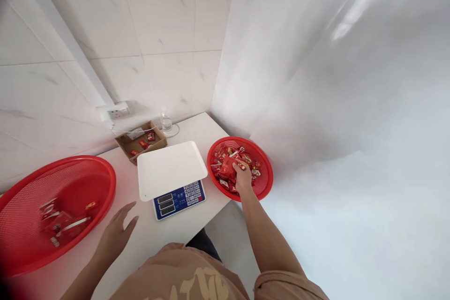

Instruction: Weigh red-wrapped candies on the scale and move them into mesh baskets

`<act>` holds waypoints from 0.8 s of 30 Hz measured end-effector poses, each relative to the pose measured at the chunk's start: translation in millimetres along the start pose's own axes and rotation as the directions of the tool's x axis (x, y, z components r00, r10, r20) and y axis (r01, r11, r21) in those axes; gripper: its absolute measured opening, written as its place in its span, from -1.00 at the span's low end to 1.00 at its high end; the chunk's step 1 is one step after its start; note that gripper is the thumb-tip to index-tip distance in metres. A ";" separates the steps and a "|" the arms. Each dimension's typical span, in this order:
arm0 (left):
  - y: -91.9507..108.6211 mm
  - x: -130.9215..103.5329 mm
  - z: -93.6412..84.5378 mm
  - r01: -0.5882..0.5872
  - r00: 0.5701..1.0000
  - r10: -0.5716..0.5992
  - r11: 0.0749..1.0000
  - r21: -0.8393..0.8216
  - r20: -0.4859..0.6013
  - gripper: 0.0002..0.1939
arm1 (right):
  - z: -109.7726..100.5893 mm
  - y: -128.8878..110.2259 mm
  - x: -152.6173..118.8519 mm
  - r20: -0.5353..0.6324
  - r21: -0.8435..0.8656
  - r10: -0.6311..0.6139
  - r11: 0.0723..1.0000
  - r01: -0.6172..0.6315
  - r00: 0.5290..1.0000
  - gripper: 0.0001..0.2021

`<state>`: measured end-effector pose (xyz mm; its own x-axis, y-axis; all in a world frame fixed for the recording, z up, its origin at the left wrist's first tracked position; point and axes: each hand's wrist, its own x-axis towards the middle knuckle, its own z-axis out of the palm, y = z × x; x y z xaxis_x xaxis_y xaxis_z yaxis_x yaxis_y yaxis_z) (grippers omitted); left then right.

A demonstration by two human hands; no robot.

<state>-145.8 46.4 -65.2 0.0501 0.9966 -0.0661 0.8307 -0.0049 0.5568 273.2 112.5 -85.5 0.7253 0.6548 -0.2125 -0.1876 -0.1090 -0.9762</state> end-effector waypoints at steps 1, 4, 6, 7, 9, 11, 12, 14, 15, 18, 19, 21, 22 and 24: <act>2.0 -1.5 1.5 -0.015 1.000 0.015 1.000 -0.011 0.002 -0.58 | 15.7 1.6 -11.1 0.070 0.052 0.049 0.997 -0.053 0.996 -0.55; 4.3 -5.8 6.2 -0.049 0.999 0.050 0.998 -0.033 0.014 -0.59 | 66.8 7.1 -44.4 0.263 0.176 0.178 0.958 -0.228 0.948 -0.57; 2.3 -8.7 8.2 -0.055 0.998 0.056 0.998 -0.033 0.021 -0.60 | 99.6 8.9 -63.4 0.363 0.198 0.240 0.925 -0.326 0.901 -0.59; 0.3 -10.3 8.4 -0.052 0.998 0.053 0.998 -0.030 0.022 -0.60 | 113.9 9.2 -71.0 0.395 0.200 0.261 0.911 -0.360 0.881 -0.61; -5.1 -13.8 7.3 -0.041 0.999 0.041 0.999 -0.024 0.017 -0.60 | 135.4 9.3 -81.3 0.405 0.189 0.278 0.906 -0.378 0.871 -0.67; -11.8 -18.1 4.8 -0.021 1.000 0.021 1.000 -0.021 0.013 -0.60 | 145.1 10.7 -85.6 0.353 0.169 0.266 0.925 -0.341 0.897 -0.71; -15.3 -20.5 3.4 -0.007 1.000 0.008 1.000 -0.020 0.012 -0.60 | 145.5 12.4 -86.1 0.324 0.148 0.263 0.935 -0.324 0.909 -0.73; -21.9 -25.6 1.3 0.024 1.000 -0.024 0.999 -0.022 0.012 -0.60 | 138.9 17.4 -85.6 0.307 0.057 0.279 0.949 -0.310 0.910 -0.74; -24.9 -28.1 0.7 0.041 0.999 -0.041 0.999 -0.024 0.014 -0.60 | 133.3 20.3 -85.4 0.313 0.005 0.294 0.950 -0.311 0.903 -0.75; -30.6 -33.5 1.7 0.077 0.996 -0.076 0.996 -0.035 0.040 -0.61 | 116.2 27.3 -88.7 0.339 -0.149 0.319 0.947 -0.284 0.885 -0.70; -31.1 -34.2 2.6 0.081 0.996 -0.080 0.996 -0.037 0.050 -0.61 | 112.5 28.3 -91.6 0.350 -0.186 0.306 0.949 -0.255 0.885 -0.65; -29.6 -33.7 4.3 0.077 0.995 -0.074 0.996 -0.043 0.062 -0.61 | 109.8 27.7 -99.6 0.406 -0.248 0.268 0.952 -0.177 0.873 -0.55; -27.6 -32.5 5.0 0.069 0.996 -0.066 0.997 -0.046 0.066 -0.61 | 110.9 26.4 -104.3 0.456 -0.271 0.253 0.953 -0.137 0.853 -0.52; -22.0 -29.0 5.4 0.048 0.996 -0.044 0.998 -0.051 0.072 -0.60 | 116.8 22.2 -113.4 0.568 -0.298 0.244 0.951 -0.080 0.786 -0.51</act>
<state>-162.5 17.2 -80.0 0.0535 0.9872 -0.1503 0.8028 0.0470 0.5943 109.5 123.2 -78.0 0.1479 0.9129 -0.3805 -0.0396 -0.3790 -0.9246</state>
